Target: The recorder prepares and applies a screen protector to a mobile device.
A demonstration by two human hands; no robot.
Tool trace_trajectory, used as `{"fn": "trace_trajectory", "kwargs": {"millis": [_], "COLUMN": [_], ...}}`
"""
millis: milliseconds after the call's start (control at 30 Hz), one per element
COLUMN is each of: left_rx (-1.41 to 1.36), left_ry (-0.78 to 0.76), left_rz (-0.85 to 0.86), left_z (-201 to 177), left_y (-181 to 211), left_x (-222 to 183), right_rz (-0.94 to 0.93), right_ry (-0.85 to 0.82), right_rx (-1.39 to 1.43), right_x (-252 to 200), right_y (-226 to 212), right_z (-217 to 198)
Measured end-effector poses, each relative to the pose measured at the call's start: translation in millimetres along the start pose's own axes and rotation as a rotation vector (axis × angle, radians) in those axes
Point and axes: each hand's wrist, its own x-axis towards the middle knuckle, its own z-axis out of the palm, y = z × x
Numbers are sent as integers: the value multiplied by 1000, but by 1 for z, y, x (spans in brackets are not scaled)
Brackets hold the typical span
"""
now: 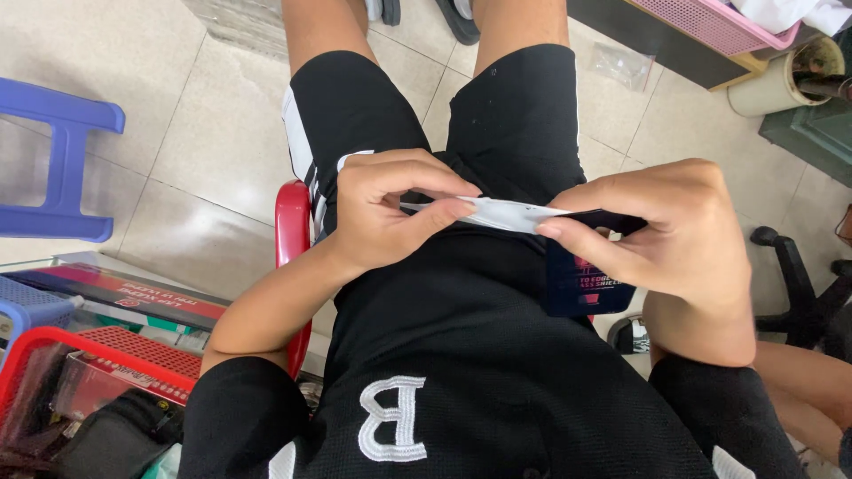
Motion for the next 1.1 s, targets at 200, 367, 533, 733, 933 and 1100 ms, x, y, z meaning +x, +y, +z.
{"fn": "trace_trajectory", "kwargs": {"millis": [200,367,533,733,933,1100], "left_rx": [-190,-412,-402,-365,-407,-387], "left_ry": [31,17,-60,-75,-32,-12], "left_rz": [-122,-144,-175,-154,-93,-95], "left_z": [4,6,4,3,5,5], "left_y": [-10,-10,4,0,-6,-5], "left_x": [-13,-15,-7,-9,-12,-14], "right_rz": [63,103,101,-64,-143,-142], "right_ry": [324,754,1069,1273,1428,1401], "right_rx": [99,235,537,540,473,241], "right_x": [-19,-56,-145,-150,-106,-101], "right_y": [-14,55,204,207,135,106], "right_z": [-4,2,5,15,28,29]}}
